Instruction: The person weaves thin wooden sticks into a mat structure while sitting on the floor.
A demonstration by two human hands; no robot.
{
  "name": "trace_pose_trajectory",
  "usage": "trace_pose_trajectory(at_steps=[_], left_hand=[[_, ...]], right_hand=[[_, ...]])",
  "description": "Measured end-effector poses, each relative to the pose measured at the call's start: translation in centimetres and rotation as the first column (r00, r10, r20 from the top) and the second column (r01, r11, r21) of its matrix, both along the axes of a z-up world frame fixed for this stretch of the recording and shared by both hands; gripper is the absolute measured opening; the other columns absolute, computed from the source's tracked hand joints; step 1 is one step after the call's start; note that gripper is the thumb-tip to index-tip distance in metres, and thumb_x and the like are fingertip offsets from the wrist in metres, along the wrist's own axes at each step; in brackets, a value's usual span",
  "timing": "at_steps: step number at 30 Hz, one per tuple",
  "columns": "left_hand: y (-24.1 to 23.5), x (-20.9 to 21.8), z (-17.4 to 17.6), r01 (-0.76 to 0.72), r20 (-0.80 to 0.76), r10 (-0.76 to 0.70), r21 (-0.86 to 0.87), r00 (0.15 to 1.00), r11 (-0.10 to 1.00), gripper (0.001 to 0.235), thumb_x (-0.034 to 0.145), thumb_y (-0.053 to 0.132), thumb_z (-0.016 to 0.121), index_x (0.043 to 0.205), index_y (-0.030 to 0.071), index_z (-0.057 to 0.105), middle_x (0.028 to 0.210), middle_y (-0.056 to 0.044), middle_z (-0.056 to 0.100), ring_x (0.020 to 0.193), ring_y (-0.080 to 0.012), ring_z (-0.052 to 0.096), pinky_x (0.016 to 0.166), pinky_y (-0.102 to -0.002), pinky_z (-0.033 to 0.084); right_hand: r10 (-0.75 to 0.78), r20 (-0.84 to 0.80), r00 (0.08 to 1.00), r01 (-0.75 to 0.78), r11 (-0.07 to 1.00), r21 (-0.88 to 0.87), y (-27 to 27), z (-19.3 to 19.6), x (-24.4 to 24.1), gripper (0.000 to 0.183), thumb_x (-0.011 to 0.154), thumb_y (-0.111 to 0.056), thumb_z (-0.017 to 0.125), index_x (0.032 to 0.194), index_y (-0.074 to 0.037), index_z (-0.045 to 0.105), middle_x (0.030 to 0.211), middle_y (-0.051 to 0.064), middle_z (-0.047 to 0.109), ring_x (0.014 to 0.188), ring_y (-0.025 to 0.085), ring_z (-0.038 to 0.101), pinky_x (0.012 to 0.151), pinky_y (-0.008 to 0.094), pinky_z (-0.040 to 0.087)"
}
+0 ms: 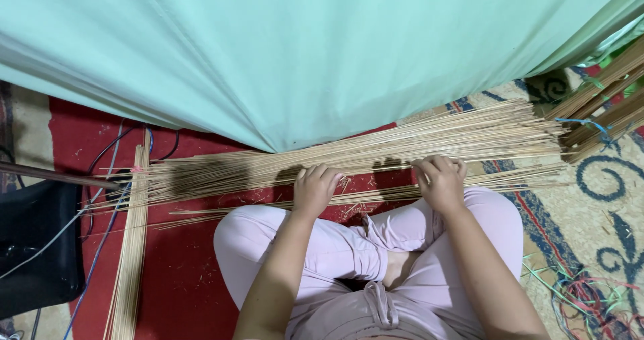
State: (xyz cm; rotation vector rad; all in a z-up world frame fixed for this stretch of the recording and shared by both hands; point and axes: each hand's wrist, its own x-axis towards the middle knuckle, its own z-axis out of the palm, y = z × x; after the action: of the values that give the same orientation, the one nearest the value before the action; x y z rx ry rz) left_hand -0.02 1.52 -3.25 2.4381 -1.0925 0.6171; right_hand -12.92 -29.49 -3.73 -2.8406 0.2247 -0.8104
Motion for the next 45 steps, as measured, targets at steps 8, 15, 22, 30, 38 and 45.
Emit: trace_pose_trajectory(at_steps=[8, 15, 22, 30, 38, 45], left_hand=[[-0.9, -1.0, -0.1, 0.120, -0.003, -0.120, 0.010, 0.993, 0.993, 0.013, 0.099, 0.035, 0.061, 0.094, 0.024, 0.066, 0.077, 0.002, 0.055, 0.076, -0.0216, 0.066, 0.065, -0.036, 0.053], [0.4, 0.6, -1.8, -0.048, -0.054, 0.049, 0.013, 0.997, 0.999, 0.014, 0.098, 0.042, 0.062, 0.096, 0.029, 0.067, 0.079, 0.006, 0.055, 0.080, -0.0178, 0.065, 0.070, -0.035, 0.050], [-0.1, -0.1, -0.3, 0.035, -0.087, -0.034, 0.010, 0.996, 0.999, 0.016, 0.101, 0.040, 0.059, 0.095, 0.027, 0.067, 0.078, 0.005, 0.055, 0.082, -0.0191, 0.065, 0.072, -0.036, 0.049], [0.6, 0.4, -0.2, 0.037, -0.061, -0.036, 0.015, 0.998, 0.999, 0.015, 0.100, 0.038, 0.059, 0.093, 0.026, 0.066, 0.078, 0.004, 0.054, 0.081, -0.0189, 0.064, 0.070, -0.035, 0.049], [0.1, -0.3, -0.5, 0.076, -0.072, -0.075, -0.001, 0.995, 0.997, 0.012, 0.098, 0.036, 0.062, 0.094, 0.026, 0.067, 0.078, 0.004, 0.056, 0.082, -0.0199, 0.065, 0.071, -0.036, 0.049], [2.0, 1.2, -1.4, -0.066, -0.111, 0.072, 0.056, 0.991, 0.996, 0.012, 0.099, 0.040, 0.060, 0.095, 0.030, 0.067, 0.081, 0.006, 0.058, 0.088, -0.0177, 0.065, 0.076, -0.036, 0.049]], right_hand=[[0.214, -0.083, 0.973, -0.212, 0.977, 0.031, 2.7, 1.3, -0.3, 0.013, 0.092, -0.026, 0.073, 0.104, -0.031, 0.075, 0.089, -0.007, 0.065, 0.089, 0.016, 0.066, 0.090, 0.038, 0.044], [0.033, -0.033, 0.999, -0.031, 0.997, 0.064, -0.6, 0.7, -0.5, 0.013, 0.090, -0.025, 0.076, 0.101, -0.032, 0.075, 0.090, -0.010, 0.062, 0.094, 0.016, 0.063, 0.100, 0.039, 0.043], [0.165, -0.070, 0.984, -0.162, 0.986, 0.046, 1.5, 1.5, -0.2, 0.015, 0.083, -0.027, 0.079, 0.097, -0.029, 0.076, 0.089, -0.006, 0.066, 0.092, 0.019, 0.065, 0.096, 0.041, 0.046], [0.049, -0.013, 0.999, -0.048, 0.999, 0.013, -0.4, 1.4, -0.5, 0.007, 0.089, -0.031, 0.078, 0.091, -0.029, 0.072, 0.087, -0.008, 0.062, 0.092, 0.019, 0.064, 0.096, 0.038, 0.043], [0.181, -0.084, 0.980, -0.174, 0.981, 0.082, 2.0, 1.3, -0.5, 0.013, 0.089, -0.024, 0.075, 0.100, -0.032, 0.075, 0.086, -0.007, 0.066, 0.091, 0.019, 0.066, 0.094, 0.037, 0.046], [-0.057, -0.135, 0.989, 0.063, 0.997, 0.041, -2.7, -0.1, -1.5, 0.017, 0.093, -0.030, 0.075, 0.107, -0.038, 0.073, 0.096, -0.009, 0.063, 0.105, 0.021, 0.063, 0.109, 0.044, 0.042]])
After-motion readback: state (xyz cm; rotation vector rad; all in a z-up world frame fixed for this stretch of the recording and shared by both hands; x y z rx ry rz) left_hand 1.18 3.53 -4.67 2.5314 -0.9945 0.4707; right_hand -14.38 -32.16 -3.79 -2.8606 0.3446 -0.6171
